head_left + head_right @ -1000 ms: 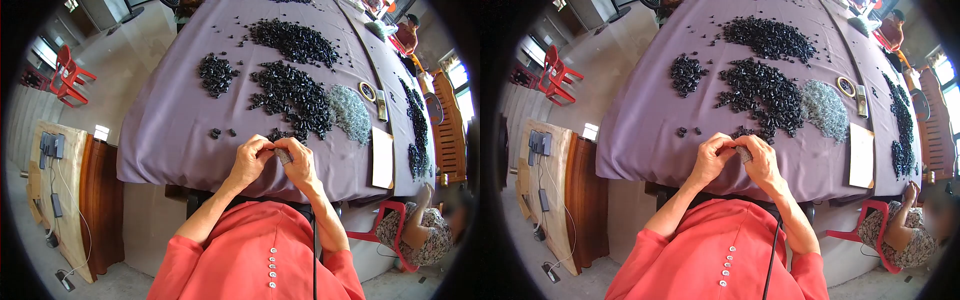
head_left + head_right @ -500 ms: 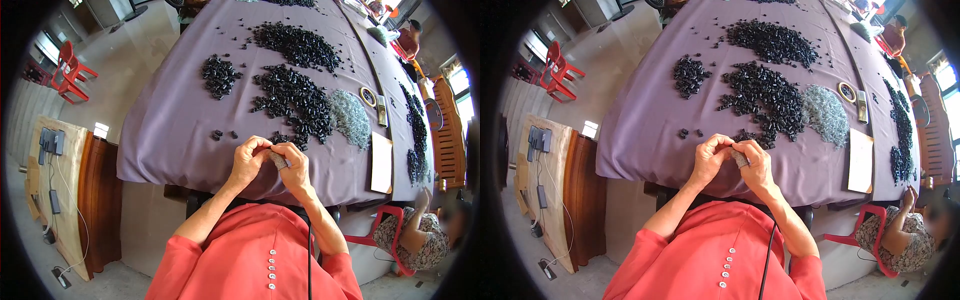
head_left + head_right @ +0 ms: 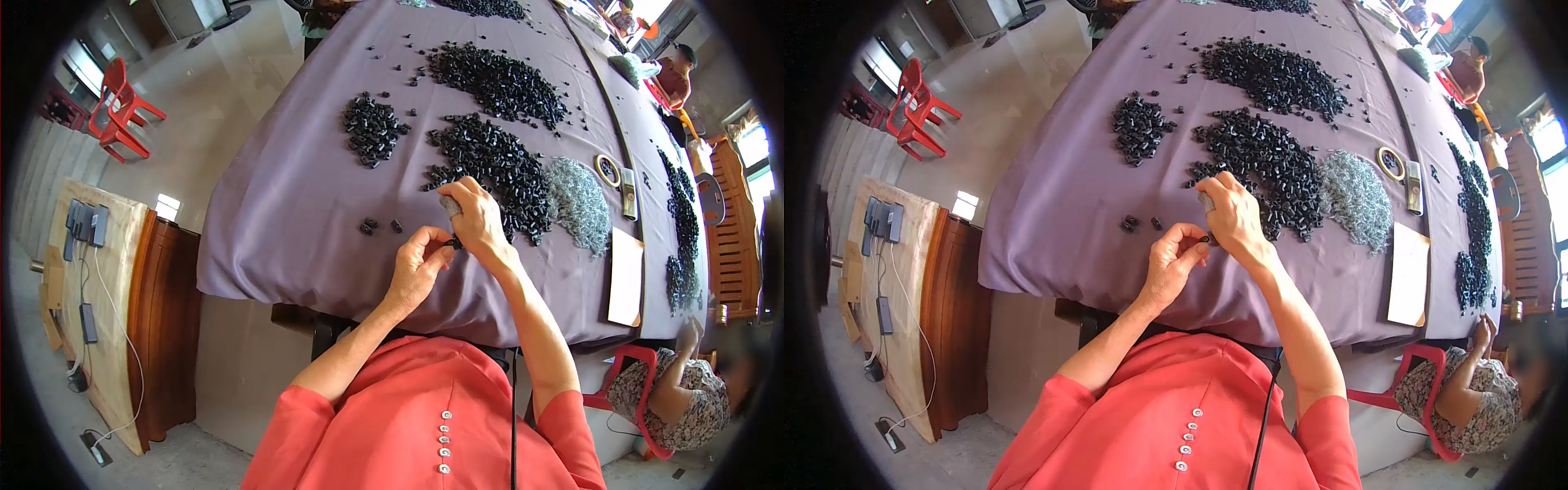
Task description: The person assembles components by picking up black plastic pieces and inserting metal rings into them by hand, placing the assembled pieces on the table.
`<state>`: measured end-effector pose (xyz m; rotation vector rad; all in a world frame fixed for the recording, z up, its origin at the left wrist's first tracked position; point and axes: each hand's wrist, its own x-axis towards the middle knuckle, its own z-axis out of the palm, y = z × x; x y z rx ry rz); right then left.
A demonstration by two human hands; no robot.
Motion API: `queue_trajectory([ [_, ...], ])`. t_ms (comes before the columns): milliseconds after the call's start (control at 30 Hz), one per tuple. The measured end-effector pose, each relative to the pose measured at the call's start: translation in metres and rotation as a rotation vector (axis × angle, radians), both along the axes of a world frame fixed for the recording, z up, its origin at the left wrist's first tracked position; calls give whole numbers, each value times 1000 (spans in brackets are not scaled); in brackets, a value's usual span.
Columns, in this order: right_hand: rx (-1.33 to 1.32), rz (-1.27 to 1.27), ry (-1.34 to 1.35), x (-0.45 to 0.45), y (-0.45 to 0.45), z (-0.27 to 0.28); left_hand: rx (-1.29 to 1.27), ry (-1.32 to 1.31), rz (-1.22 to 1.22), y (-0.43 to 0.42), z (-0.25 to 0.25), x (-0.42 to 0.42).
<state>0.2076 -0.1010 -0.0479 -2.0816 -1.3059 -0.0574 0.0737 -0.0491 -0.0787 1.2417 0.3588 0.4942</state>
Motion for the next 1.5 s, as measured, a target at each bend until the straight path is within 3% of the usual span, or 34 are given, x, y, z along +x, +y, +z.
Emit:
queue_trajectory([
  [400, -126, 58, -372, 14, 33, -27, 125, 4, -70, 7, -5, 2],
  [567, 10, -3, -71, 7, 4, -3, 175, 11, -94, 8, -3, 3],
  [700, 156, -34, 212, -7, -24, 21, 47, 6, -92, 6, -7, 6],
  [867, 89, -71, 545, -28, -48, 28, 37, -15, -114, 8, -9, 7],
  [1500, 169, -5, 434, -47, -60, 9, 62, -19, -156, 8, -1, 5],
])
